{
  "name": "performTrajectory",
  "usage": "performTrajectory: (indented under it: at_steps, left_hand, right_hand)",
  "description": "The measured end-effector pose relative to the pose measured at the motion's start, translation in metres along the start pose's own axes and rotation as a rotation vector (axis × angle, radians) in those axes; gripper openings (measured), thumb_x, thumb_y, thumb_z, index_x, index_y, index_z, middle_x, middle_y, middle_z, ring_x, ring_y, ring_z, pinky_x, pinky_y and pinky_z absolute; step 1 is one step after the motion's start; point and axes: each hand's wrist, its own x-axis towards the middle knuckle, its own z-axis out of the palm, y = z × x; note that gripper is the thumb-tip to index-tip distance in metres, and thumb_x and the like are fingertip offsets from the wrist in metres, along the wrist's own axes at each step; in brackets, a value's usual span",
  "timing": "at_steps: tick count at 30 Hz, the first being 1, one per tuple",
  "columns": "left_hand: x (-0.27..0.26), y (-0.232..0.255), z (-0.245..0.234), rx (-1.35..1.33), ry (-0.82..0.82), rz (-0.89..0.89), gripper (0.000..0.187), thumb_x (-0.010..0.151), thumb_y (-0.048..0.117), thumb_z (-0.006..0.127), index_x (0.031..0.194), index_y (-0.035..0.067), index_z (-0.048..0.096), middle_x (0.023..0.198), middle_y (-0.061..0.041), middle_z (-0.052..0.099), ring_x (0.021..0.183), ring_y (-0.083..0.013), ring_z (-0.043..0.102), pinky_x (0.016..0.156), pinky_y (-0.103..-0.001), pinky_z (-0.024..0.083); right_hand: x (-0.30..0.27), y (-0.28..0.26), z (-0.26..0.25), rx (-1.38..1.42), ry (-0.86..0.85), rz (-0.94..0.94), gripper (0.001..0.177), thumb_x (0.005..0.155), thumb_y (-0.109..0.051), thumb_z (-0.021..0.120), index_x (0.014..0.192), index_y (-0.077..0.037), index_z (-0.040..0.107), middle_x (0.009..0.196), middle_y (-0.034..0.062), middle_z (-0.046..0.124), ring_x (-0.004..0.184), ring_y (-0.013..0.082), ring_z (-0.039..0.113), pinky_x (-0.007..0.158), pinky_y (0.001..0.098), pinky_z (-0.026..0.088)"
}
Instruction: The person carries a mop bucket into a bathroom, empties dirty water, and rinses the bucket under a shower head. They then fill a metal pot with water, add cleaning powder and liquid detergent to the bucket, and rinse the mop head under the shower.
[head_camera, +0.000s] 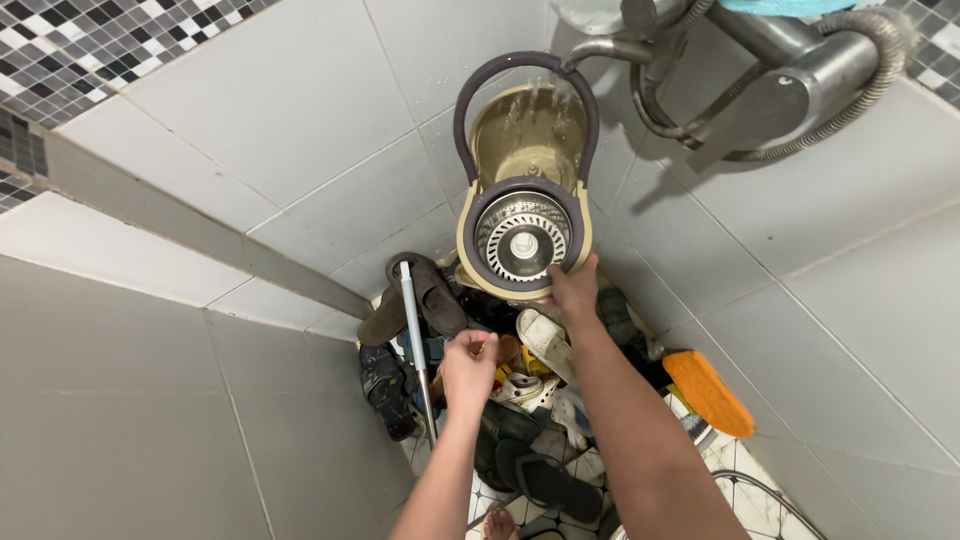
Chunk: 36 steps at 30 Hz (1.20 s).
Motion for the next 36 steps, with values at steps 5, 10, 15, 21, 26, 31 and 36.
performTrajectory:
  at_steps: [5, 10, 15, 21, 26, 31, 36]
  left_hand:
    - [-0.007, -0.01, 0.002, -0.014, 0.027, -0.012, 0.024, 0.085, 0.032, 0.077, 0.096, 0.011, 0.077, 0.108, -0.017, 0.072, 0.097, -0.0325, 0.073, 0.088, -0.041, 0.055]
    - [0.002, -0.005, 0.001, -0.039, 0.033, -0.021, 0.024, 0.085, 0.033, 0.077, 0.095, 0.011, 0.076, 0.106, -0.016, 0.073, 0.098, -0.0317, 0.073, 0.089, -0.041, 0.054]
    - [0.007, 0.01, 0.0, -0.029, 0.014, 0.017, 0.025, 0.087, 0.031, 0.076, 0.102, 0.011, 0.073, 0.103, -0.017, 0.07, 0.092, -0.0349, 0.071, 0.088, -0.042, 0.054]
    - [0.027, 0.05, -0.016, 0.064, 0.149, 0.369, 0.034, 0.097, 0.027, 0.067, 0.121, 0.002, 0.063, 0.129, -0.02, 0.062, 0.125, -0.0361, 0.056, 0.109, -0.047, 0.041]
    - [0.1, 0.097, -0.013, 0.333, 0.182, 0.794, 0.053, 0.103, 0.033, 0.057, 0.146, 0.003, 0.052, 0.156, -0.017, 0.045, 0.148, -0.0388, 0.033, 0.122, -0.057, 0.025]
    - [0.18, 0.142, 0.004, 0.749, 0.07, 0.849, 0.069, 0.104, 0.045, 0.04, 0.16, 0.008, 0.025, 0.169, -0.008, 0.015, 0.156, -0.0282, 0.011, 0.121, -0.062, 0.012]
    - [0.227, 0.152, 0.027, 1.051, -0.041, 0.755, 0.069, 0.107, 0.047, 0.025, 0.164, 0.01, 0.011, 0.173, -0.002, 0.0, 0.159, -0.0175, -0.001, 0.123, -0.059, 0.0]
  right_hand:
    - [-0.007, 0.016, -0.01, 0.073, -0.03, 0.021, 0.06, 0.088, -0.003, 0.068, 0.137, -0.013, 0.035, 0.124, 0.0181, 0.06, 0.089, 0.0321, 0.073, 0.051, 0.0421, 0.063]
    - [-0.006, -0.003, -0.008, 0.084, -0.021, 0.136, 0.063, 0.086, 0.001, 0.068, 0.138, -0.009, 0.034, 0.128, 0.0183, 0.058, 0.096, 0.0322, 0.073, 0.063, 0.0451, 0.063]
    - [0.008, -0.023, 0.007, 0.125, -0.051, 0.163, 0.053, 0.092, -0.003, 0.068, 0.136, -0.001, 0.04, 0.125, 0.0255, 0.062, 0.095, 0.04, 0.074, 0.06, 0.0441, 0.061]
    - [0.008, -0.017, 0.0, 0.17, -0.14, 0.243, 0.04, 0.09, -0.007, 0.064, 0.129, -0.004, 0.055, 0.116, 0.0255, 0.068, 0.078, 0.0347, 0.074, 0.051, 0.0399, 0.062]
    - [0.0, -0.014, -0.011, 0.131, -0.153, 0.221, 0.04, 0.091, -0.007, 0.066, 0.127, 0.002, 0.052, 0.109, 0.0263, 0.07, 0.074, 0.0334, 0.075, 0.051, 0.0383, 0.061]
    - [-0.015, -0.024, -0.024, 0.078, -0.115, 0.203, 0.05, 0.091, -0.008, 0.065, 0.131, -0.005, 0.037, 0.104, 0.0213, 0.069, 0.074, 0.0322, 0.076, 0.053, 0.037, 0.06]
    - [-0.027, -0.03, -0.037, 0.13, -0.185, 0.158, 0.048, 0.09, -0.007, 0.066, 0.131, -0.001, 0.04, 0.107, 0.0259, 0.069, 0.073, 0.0325, 0.075, 0.05, 0.0367, 0.062]
